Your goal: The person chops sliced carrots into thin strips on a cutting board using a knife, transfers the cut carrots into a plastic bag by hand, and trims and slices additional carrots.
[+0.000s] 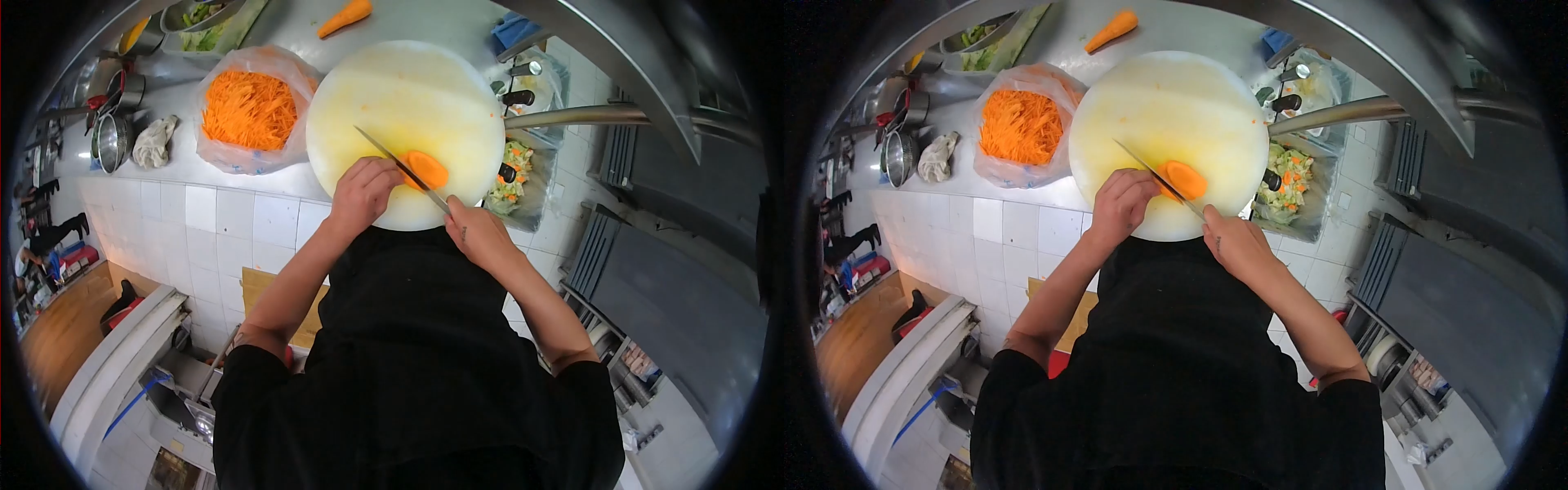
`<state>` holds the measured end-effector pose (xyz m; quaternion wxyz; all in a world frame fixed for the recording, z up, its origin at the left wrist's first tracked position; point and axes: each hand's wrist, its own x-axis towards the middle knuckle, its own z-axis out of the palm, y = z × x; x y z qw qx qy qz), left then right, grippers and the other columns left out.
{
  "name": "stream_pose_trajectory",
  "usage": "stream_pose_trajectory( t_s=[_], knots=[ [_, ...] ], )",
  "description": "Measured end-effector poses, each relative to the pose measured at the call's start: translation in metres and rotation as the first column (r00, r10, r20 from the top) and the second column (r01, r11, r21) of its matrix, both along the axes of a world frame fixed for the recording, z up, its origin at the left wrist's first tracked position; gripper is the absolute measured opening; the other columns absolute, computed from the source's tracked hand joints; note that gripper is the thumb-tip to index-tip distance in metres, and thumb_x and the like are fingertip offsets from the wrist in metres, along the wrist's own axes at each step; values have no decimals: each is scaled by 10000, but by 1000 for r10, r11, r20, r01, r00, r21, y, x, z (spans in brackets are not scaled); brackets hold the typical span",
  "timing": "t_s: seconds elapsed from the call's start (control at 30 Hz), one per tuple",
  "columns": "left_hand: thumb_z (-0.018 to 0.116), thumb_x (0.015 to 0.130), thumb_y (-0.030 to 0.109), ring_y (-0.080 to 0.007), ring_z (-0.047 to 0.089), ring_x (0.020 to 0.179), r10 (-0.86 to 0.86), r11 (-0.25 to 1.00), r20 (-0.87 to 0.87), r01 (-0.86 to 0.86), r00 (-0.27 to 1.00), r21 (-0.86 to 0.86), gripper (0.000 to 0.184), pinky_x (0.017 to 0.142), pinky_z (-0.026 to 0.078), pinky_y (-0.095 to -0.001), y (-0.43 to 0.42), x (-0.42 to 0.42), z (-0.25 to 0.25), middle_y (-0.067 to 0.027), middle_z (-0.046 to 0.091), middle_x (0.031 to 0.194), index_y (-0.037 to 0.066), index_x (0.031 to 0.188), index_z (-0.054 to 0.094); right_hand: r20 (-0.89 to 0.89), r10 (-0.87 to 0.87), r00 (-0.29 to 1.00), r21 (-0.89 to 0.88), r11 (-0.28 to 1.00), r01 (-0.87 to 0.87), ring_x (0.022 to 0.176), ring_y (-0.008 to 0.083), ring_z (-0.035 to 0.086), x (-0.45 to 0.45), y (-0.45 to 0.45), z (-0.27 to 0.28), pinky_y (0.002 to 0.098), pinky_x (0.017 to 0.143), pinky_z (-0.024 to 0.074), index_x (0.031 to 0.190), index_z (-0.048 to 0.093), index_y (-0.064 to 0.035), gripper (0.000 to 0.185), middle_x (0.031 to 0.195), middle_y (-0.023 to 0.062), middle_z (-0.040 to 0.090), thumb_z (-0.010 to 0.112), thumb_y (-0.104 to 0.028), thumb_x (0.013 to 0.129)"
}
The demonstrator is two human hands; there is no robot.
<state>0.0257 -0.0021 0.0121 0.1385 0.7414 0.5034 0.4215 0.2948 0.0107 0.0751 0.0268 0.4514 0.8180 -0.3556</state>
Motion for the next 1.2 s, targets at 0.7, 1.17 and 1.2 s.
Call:
stream_pose_trajectory(
  t_s=[0.7, 1.17, 1.2],
  knots=[
    [818, 777, -66, -296, 733, 955, 24, 999, -12, -24, 1000, 31, 245, 844, 602, -388, 0, 1, -5, -80, 765, 1059, 75, 970, 769, 156, 42, 987, 15, 999, -45, 727, 458, 716, 46, -33, 74, 583, 652, 549, 1118, 512, -36, 196, 768, 211, 718, 639, -181, 1085],
    [807, 781, -67, -303, 729, 972, 73, 997, 6, -73, 997, -16, 232, 862, 599, -394, -1, -1, -3, -78, 766, 1057, 78, 960, 777, 35, 10, 999, 8, 1000, -11, 761, 491, 701, 0, -5, -1, 601, 672, 530, 1126, 492, -41, 185, 768, 235, 693, 630, -150, 1067],
    [807, 781, -67, -303, 729, 972, 68, 998, 6, -68, 998, -11, 232, 862, 599, -394, -1, -1, -4, -78, 766, 1057, 78, 960, 777, 14, 4, 1000, 11, 1000, -5, 768, 495, 691, 1, -4, -1, 600, 671, 521, 1135, 486, -45, 195, 777, 234, 686, 640, -142, 1065]
  ],
)
